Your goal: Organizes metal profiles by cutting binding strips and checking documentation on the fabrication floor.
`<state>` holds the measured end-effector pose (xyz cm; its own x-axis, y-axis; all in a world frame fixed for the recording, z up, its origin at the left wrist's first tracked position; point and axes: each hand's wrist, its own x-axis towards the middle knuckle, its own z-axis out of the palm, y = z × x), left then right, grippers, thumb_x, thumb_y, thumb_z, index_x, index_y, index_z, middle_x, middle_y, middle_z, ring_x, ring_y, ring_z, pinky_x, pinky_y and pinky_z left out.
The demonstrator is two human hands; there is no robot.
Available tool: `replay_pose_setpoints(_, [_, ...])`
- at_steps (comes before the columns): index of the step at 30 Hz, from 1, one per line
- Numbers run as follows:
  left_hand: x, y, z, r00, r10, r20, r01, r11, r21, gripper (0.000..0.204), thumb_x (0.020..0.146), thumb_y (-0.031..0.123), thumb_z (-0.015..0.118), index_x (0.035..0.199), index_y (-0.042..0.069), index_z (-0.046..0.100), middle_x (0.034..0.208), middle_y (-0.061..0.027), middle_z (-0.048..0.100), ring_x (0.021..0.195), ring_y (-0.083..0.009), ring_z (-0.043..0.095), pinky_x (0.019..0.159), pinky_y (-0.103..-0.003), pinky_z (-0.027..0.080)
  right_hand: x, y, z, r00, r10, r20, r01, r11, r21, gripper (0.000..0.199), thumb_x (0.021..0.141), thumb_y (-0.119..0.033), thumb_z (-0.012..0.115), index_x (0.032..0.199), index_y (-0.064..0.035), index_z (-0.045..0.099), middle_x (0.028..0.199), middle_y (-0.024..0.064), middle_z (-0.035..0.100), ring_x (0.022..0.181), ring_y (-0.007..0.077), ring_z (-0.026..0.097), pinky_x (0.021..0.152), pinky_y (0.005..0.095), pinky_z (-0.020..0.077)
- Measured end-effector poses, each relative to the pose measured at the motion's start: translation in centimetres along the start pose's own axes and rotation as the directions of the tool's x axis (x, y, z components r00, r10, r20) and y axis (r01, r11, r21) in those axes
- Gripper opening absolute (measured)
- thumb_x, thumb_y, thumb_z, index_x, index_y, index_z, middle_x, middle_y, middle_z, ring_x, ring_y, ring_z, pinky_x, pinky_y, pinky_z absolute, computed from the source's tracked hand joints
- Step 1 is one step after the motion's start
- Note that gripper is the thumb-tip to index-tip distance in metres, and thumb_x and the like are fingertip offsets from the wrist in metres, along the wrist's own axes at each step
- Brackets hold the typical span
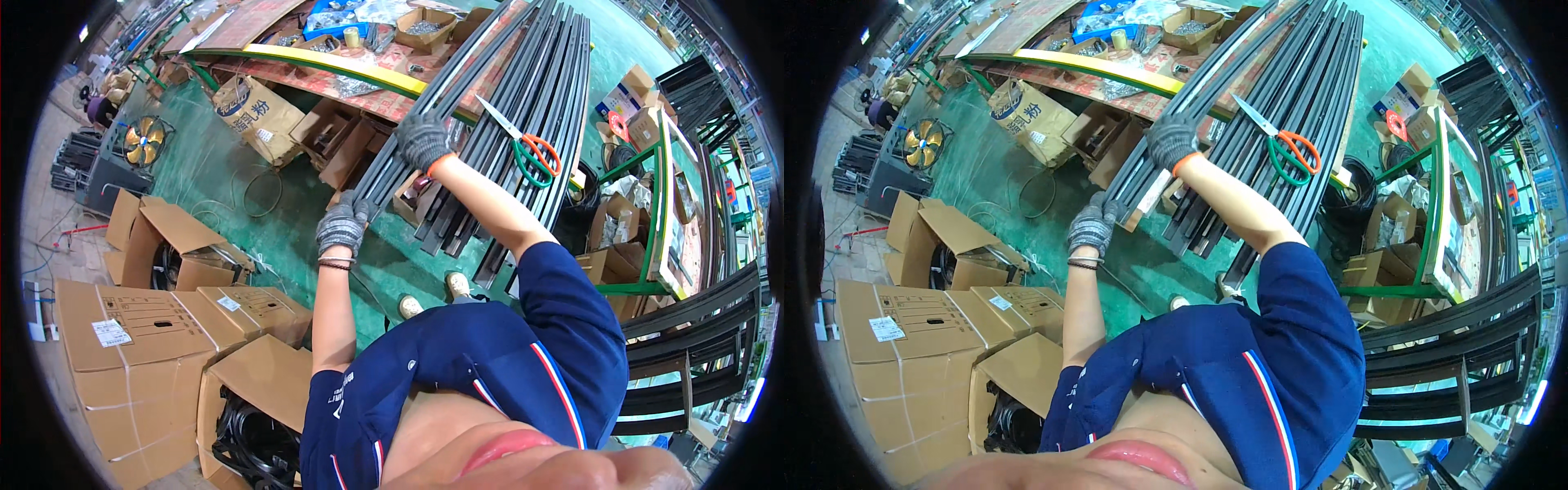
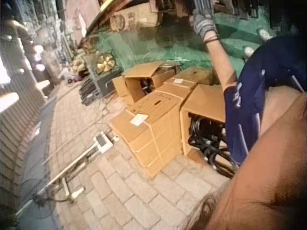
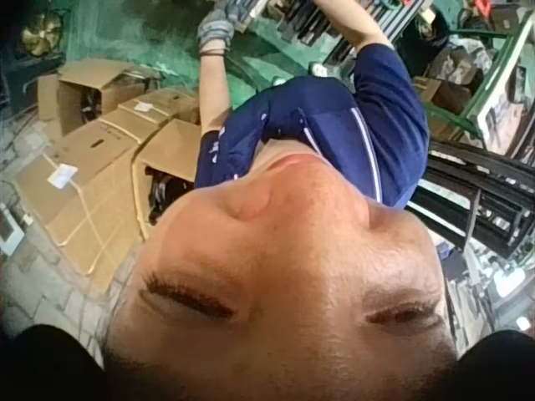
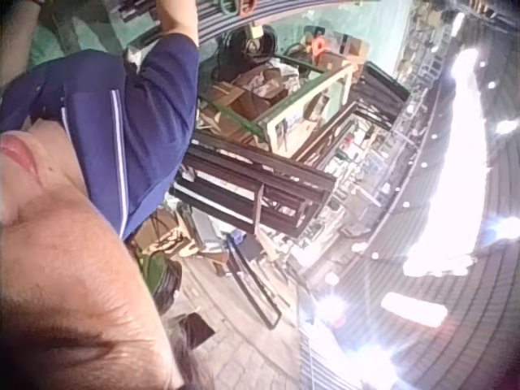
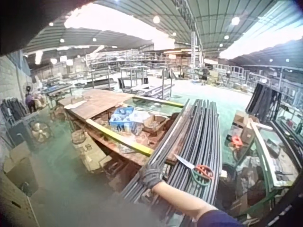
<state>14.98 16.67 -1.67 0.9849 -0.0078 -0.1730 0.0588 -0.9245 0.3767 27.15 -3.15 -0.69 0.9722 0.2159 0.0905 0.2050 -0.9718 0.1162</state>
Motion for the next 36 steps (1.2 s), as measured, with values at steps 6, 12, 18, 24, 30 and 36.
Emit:
replay_pose_setpoints(6, [0.1, 0.3, -0.3, 0.999, 0.002, 0.032, -0.002, 1.0, 0.01, 0.049, 0.086, 0.046, 0.039, 0.121, 0.011, 0.042, 0.097, -0.0207, 0.06, 0.087, -0.0376, 0.059, 0.077, -0.047, 0.046, -0.8, -0.3, -1.6, 0.999, 0.047, 0.02, -0.049, 0.987, 0.151, 0.027, 0.083, -0.026, 0.046, 0.092, -0.007, 0.062, 0.097, 0.0139, 0.062, 0.093, 0.0294, 0.058, 0.078, 0.0427, 0.0449])
replay_pose_setpoints(12, [-0.1, 0.5, -0.5, 1.0, 0.006, 0.014, -0.006, 1.0, 0.003, 0.049, 0.086, 0.046, 0.039, 0.121, 0.011, 0.042, 0.101, -0.0213, 0.059, 0.088, -0.0371, 0.058, 0.077, -0.048, 0.044, 0.7, 1.3, 0.4, 0.992, 0.087, -0.089, -0.085, 0.996, 0.018, 0.027, 0.083, -0.026, 0.044, 0.097, -0.0098, 0.061, 0.102, 0.0129, 0.06, 0.097, 0.029, 0.057, 0.079, 0.0427, 0.043])
replay_pose_setpoints(18, [-0.1, 0.4, -0.1, 1.0, -0.007, -0.016, 0.007, 1.0, 0.003, 0.048, 0.085, 0.046, 0.042, 0.12, 0.014, 0.044, 0.101, -0.0208, 0.058, 0.087, -0.0372, 0.058, 0.076, -0.047, 0.045, 4.9, 5.0, 0.3, 0.974, 0.223, -0.043, -0.224, 0.975, -0.005, 0.032, 0.085, -0.027, 0.041, 0.096, -0.0061, 0.063, 0.093, 0.0146, 0.064, 0.092, 0.0302, 0.059, 0.08, 0.0425, 0.0415])
replay_pose_setpoints(24, [-0.2, 0.7, -0.3, 1.0, -0.015, -0.02, 0.015, 1.0, -0.01, 0.044, 0.085, 0.045, 0.043, 0.117, 0.015, 0.047, 0.099, -0.0197, 0.058, 0.087, -0.0374, 0.058, 0.075, -0.047, 0.045, 8.8, 9.2, 0.7, 0.968, 0.239, 0.069, -0.238, 0.971, -0.03, 0.035, 0.084, -0.027, 0.04, 0.102, -0.0092, 0.063, 0.105, 0.011, 0.061, 0.101, 0.0303, 0.056, 0.088, 0.0577, 0.0301])
replay_pose_setpoints(30, [0.0, -0.3, 0.5, 0.997, 0.037, -0.068, -0.042, 0.997, -0.068, 0.04, 0.085, 0.04, 0.045, 0.114, 0.013, 0.048, 0.096, -0.0202, 0.059, 0.086, -0.0384, 0.057, 0.074, -0.046, 0.045, 11.6, 12.3, -0.4, 0.952, 0.242, 0.186, -0.233, 0.97, -0.07, 0.037, 0.083, -0.027, 0.039, 0.107, -0.0094, 0.061, 0.113, 0.0139, 0.057, 0.106, 0.0331, 0.053, 0.093, 0.063, 0.0238])
replay_pose_setpoints(36, [0.3, 1.5, -0.5, 0.998, 0.032, -0.048, -0.036, 0.996, -0.08, 0.038, 0.085, 0.035, 0.047, 0.112, 0.01, 0.05, 0.098, -0.0205, 0.058, 0.086, -0.0381, 0.057, 0.075, -0.045, 0.045, 17.4, 19.0, 3.3, 0.917, 0.328, 0.228, -0.346, 0.937, 0.044, 0.039, 0.085, -0.029, 0.036, 0.112, -0.0119, 0.059, 0.121, 0.0109, 0.052, 0.113, 0.0338, 0.048, 0.092, 0.066, 0.0247])
